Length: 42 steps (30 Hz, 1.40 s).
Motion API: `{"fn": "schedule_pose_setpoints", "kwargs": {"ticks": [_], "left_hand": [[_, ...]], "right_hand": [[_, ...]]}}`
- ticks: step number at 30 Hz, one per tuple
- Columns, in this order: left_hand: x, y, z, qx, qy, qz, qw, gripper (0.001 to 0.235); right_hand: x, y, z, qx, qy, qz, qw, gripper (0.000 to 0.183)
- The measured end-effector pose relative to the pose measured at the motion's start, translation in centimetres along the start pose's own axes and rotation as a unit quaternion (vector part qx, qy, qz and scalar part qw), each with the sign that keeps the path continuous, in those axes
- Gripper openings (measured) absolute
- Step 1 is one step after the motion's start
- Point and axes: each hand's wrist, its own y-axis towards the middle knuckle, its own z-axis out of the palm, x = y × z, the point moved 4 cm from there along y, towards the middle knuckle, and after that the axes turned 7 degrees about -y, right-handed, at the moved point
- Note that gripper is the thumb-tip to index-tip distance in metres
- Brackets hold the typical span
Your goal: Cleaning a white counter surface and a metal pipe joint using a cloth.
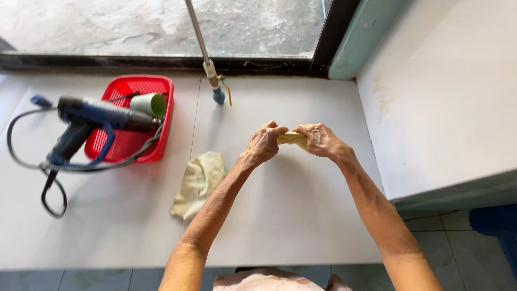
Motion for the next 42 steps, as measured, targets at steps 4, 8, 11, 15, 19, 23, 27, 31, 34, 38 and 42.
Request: {"fn": "schedule_pose_setpoints", "kwargs": {"ticks": [4,8,11,15,19,23,27,31,34,38,42], "left_hand": [[5.2,7.4,0.2,-0.028,0.004,0.030,0.999,0.047],[6.2,14.2,-3.5,-0.127,0.050,0.064,0.989,0.044],[7.1,17.1,-4.8,-0.202,0.078,0.070,0.974,0.041],[12.5,19.6,-0.6,-0.150,0.098,-0.015,0.984,0.050],[17.3,18.8,5.2,-0.019,0.103,-0.016,0.994,0.067],[17.9,18.3,6.7,-0.094,0.114,0.030,0.988,0.070],[19.2,18.9,8.3,-0.094,0.128,0.011,0.987,0.062],[17.7,15.2,9.1,-0.085,0.197,0.018,0.977,0.059],[13.0,9.5,8.1,-0.033,0.122,-0.016,0.992,0.058],[9.8,3.2,9.4,-0.076,0.130,0.001,0.989,0.061],[5.9,-2.8,9.6,-0.079,0.107,-0.021,0.991,0.059]], "right_hand": [[-3.4,8.9,-0.4,0.042,0.010,0.063,0.997,0.050],[-5.3,16.9,-2.1,-0.079,-0.055,-0.022,0.995,0.040],[-5.9,21.2,-2.5,-0.243,-0.063,-0.097,0.963,0.039],[-10.5,27.7,4.3,-0.256,-0.077,-0.108,0.957,0.037],[-10.3,27.7,8.3,-0.239,-0.063,-0.116,0.962,0.053],[-10.4,27.4,8.2,-0.301,-0.051,-0.078,0.949,0.044],[-10.5,28.1,9.6,-0.330,-0.019,-0.071,0.941,0.040],[-9.5,25.0,10.9,-0.308,-0.031,-0.100,0.946,0.037],[-7.9,20.4,11.8,-0.285,-0.048,-0.110,0.951,0.035],[-6.3,13.8,13.2,-0.278,-0.016,-0.097,0.955,0.030],[-5.1,8.0,15.0,-0.259,-0.006,-0.080,0.962,0.029]]}}
